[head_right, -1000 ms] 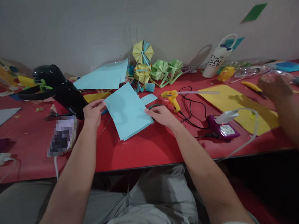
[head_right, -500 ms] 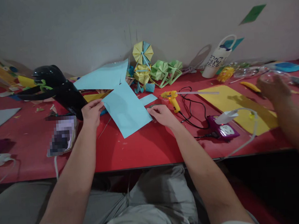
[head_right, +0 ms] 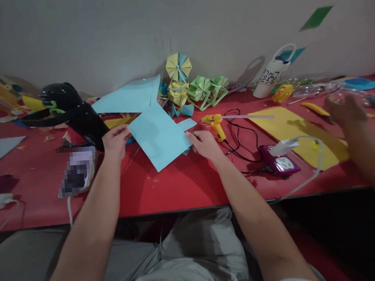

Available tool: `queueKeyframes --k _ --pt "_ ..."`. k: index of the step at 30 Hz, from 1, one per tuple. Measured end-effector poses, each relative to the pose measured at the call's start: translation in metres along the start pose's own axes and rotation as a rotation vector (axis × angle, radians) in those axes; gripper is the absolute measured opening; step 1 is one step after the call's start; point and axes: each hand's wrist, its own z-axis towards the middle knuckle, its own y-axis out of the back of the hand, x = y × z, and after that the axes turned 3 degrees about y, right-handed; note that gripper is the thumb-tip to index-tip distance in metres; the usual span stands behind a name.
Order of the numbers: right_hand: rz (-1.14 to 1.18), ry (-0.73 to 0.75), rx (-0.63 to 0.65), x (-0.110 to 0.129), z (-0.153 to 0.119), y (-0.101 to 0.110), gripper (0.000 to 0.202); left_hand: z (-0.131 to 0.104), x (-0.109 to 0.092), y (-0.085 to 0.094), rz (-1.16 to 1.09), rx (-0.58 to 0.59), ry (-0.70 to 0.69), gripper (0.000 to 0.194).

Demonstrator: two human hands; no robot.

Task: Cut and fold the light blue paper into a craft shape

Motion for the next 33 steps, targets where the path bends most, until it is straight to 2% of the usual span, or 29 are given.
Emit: queueKeyframes --k 3,6,11,17,22,24,28,30,33 --pt "0.080 -0.011 0.086 0.000 0.000 -0.001 0.048 -0.001 -0.001 0.000 -0.015 -0.002 0.000 0.017" --pt "0.084 0.044 0.158 0.000 0.000 -0.002 0.046 -0.001 -0.002 -0.001 -0.023 -0.012 -0.001 0.017" --pt "-0.103 0.129 -0.041 -0.002 -0.001 -0.001 0.052 -0.001 -0.002 -0.001 -0.005 -0.017 0.001 0.018" --pt "0.086 0.065 -0.015 -0.005 0.004 -0.002 0.043 -0.001 -0.003 -0.001 -0.026 -0.021 0.019 0.020" --pt "0.212 0.033 -0.180 -0.008 0.007 -0.003 0.037 -0.006 -0.012 -0.005 -0.008 -0.018 0.088 0.017" --pt "0.314 0.041 -0.237 -0.009 0.008 -0.002 0.032 -0.010 -0.017 -0.005 0.016 0.044 0.152 0.018" --pt "0.390 0.017 -0.290 -0.009 0.010 0.003 0.023 -0.019 -0.023 -0.002 0.019 0.331 0.323 0.020" --pt "0.333 0.005 -0.265 -0.008 0.009 0.005 0.019 -0.022 -0.024 -0.001 0.027 0.378 0.347 0.024" --pt "0.254 -0.024 -0.159 -0.006 0.008 0.005 0.016 -0.025 -0.023 -0.003 0.066 0.488 0.415 0.038"
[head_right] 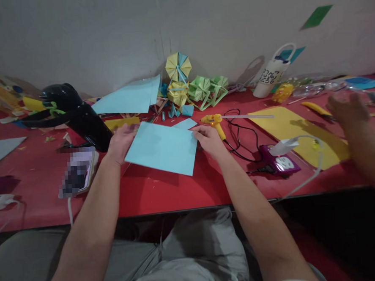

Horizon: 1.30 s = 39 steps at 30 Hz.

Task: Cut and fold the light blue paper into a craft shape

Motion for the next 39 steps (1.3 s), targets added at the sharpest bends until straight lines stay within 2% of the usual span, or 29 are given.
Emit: queueKeyframes --k 1,6,10,14,17,21,24,27,30,34,35,37,39 --pt "-0.030 -0.003 0.021 0.000 0.000 -0.001 0.014 0.000 0.001 -0.001 0.029 0.054 0.045 0.040" --pt "-0.202 0.094 0.052 -0.003 -0.003 -0.004 0.011 0.005 0.010 0.000 0.256 0.001 0.005 0.035" --pt "-0.398 0.294 0.100 -0.003 -0.007 -0.004 0.013 0.010 0.018 -0.001 0.491 -0.008 -0.230 0.024" --pt "-0.646 0.523 0.189 0.004 -0.008 -0.012 0.019 0.011 0.023 -0.014 0.726 -0.053 -0.474 0.012" --pt "-0.722 0.558 0.260 0.013 -0.005 -0.028 0.026 0.008 0.023 -0.025 0.790 -0.038 -0.587 0.011" --pt "-0.788 0.568 0.355 0.029 0.001 -0.057 0.027 0.002 0.022 -0.032 0.803 -0.020 -0.651 0.011" --pt "-0.870 0.575 0.343 0.041 0.006 -0.075 0.024 0.002 0.021 -0.031 0.774 -0.041 -0.667 0.010" --pt "-0.897 0.572 0.353 0.046 0.009 -0.079 0.019 0.006 0.019 -0.023 0.770 -0.126 -0.647 0.008" --pt "-0.890 0.516 0.367 0.039 0.011 -0.064 0.016 0.010 0.014 -0.011 0.780 -0.235 -0.599 0.007" --pt "-0.866 0.432 0.357 0.014 0.011 -0.016 0.014 0.008 0.003 0.005 0.831 -0.364 -0.563 0.006" --pt "-0.865 0.428 0.339 0.009 0.011 -0.003 0.013 0.007 0.000 0.007 0.822 -0.398 -0.571 0.006" --pt "-0.853 0.398 0.222 0.003 0.010 0.019 0.013 0.005 -0.005 0.011 0.790 -0.454 -0.569 0.007" --pt "-0.793 0.374 0.149 0.005 0.010 0.030 0.014 0.005 -0.006 0.013 0.769 -0.463 -0.552 0.006"
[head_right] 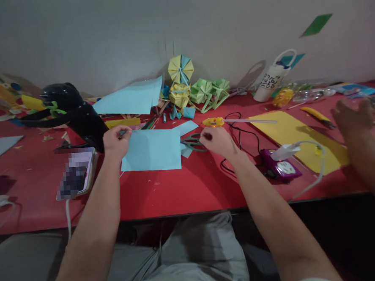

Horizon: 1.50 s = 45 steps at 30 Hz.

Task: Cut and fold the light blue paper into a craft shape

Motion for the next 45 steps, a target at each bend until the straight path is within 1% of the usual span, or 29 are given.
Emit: queueKeyframes --k 2,4,6,7,9,10,12,13,15,17,19,23,27,32,35,38,40,45 --pt "0.074 0.030 -0.077 0.006 0.004 0.002 0.017 0.000 0.001 -0.001 -0.023 0.028 -0.001 0.005" --pt "0.141 0.094 -0.102 0.017 0.013 -0.005 0.024 -0.001 0.002 -0.004 -0.026 0.044 -0.018 0.005" --pt "0.172 0.150 -0.076 0.027 0.023 -0.017 0.037 -0.002 0.002 -0.006 -0.012 0.046 -0.040 0.005" --pt "0.193 0.148 -0.043 0.031 0.028 -0.023 0.038 -0.003 0.002 -0.007 -0.004 0.050 -0.051 0.005" --pt "0.225 0.120 0.009 0.036 0.035 -0.035 0.029 -0.005 0.001 -0.008 0.021 0.065 -0.085 0.006" --pt "0.220 0.119 0.024 0.037 0.036 -0.039 0.022 -0.006 0.000 -0.009 0.044 0.070 -0.111 0.006" --pt "0.186 0.154 0.008 0.041 0.036 -0.044 0.019 -0.009 -0.003 -0.011 0.108 0.079 -0.181 0.009" --pt "0.177 0.176 -0.010 0.043 0.035 -0.046 0.019 -0.010 -0.006 -0.012 0.138 0.091 -0.220 0.010" --pt "0.153 0.239 -0.007 0.048 0.032 -0.047 0.020 -0.015 -0.013 -0.016 0.180 0.127 -0.292 0.011" --pt "0.101 0.269 -0.004 0.055 0.029 -0.047 0.023 -0.020 -0.021 -0.021 0.202 0.151 -0.358 0.011" --pt "0.041 0.283 0.010 0.061 0.027 -0.048 0.025 -0.025 -0.029 -0.026 0.238 0.198 -0.422 0.012" --pt "-0.044 0.319 0.030 0.069 0.025 -0.048 0.026 -0.032 -0.039 -0.033 0.258 0.266 -0.473 0.013" --pt "-0.066 0.345 0.024 0.070 0.024 -0.047 0.027 -0.031 -0.038 -0.035 0.255 0.280 -0.445 0.013" --pt "-0.088 0.356 -0.017 0.067 0.022 -0.045 0.028 -0.025 -0.029 -0.030 0.269 0.262 -0.376 0.010" --pt "-0.060 0.344 -0.061 0.060 0.021 -0.041 0.030 -0.021 -0.024 -0.025 0.307 0.280 -0.294 0.008" --pt "-0.003 0.316 -0.102 0.050 0.020 -0.037 0.029 -0.018 -0.020 -0.022 0.321 0.333 -0.228 0.006" --pt "0.024 0.296 -0.129 0.045 0.020 -0.034 0.028 -0.017 -0.017 -0.021 0.317 0.358 -0.205 0.006" --pt "0.051 0.281 -0.186 0.037 0.020 -0.028 0.026 -0.014 -0.007 -0.021 0.304 0.376 -0.172 0.006"
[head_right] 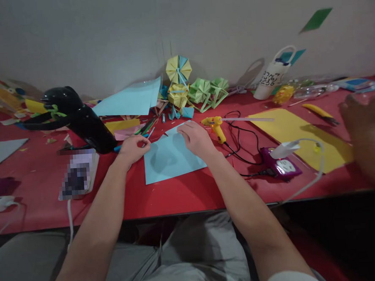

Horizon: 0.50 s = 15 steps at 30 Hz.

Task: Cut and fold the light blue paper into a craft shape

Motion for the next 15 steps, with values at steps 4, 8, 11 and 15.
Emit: queueKeyframes --k 4,8,11,15 --pt "-0.014 -0.041 -0.058 -0.005 0.000 0.008 0.024 0.001 0.009 0.001 -0.077 -0.003 0.031 0.005" --pt "-0.022 -0.068 -0.123 -0.012 -0.002 0.020 0.021 0.001 0.018 0.004 -0.132 -0.060 0.131 0.002" --pt "-0.017 -0.141 -0.203 -0.016 -0.003 0.027 0.018 0.002 0.018 0.005 -0.181 -0.096 0.180 0.004" --pt "0.017 -0.233 -0.402 -0.013 -0.004 0.026 0.021 0.004 0.007 0.007 -0.600 -0.019 0.246 0.014"
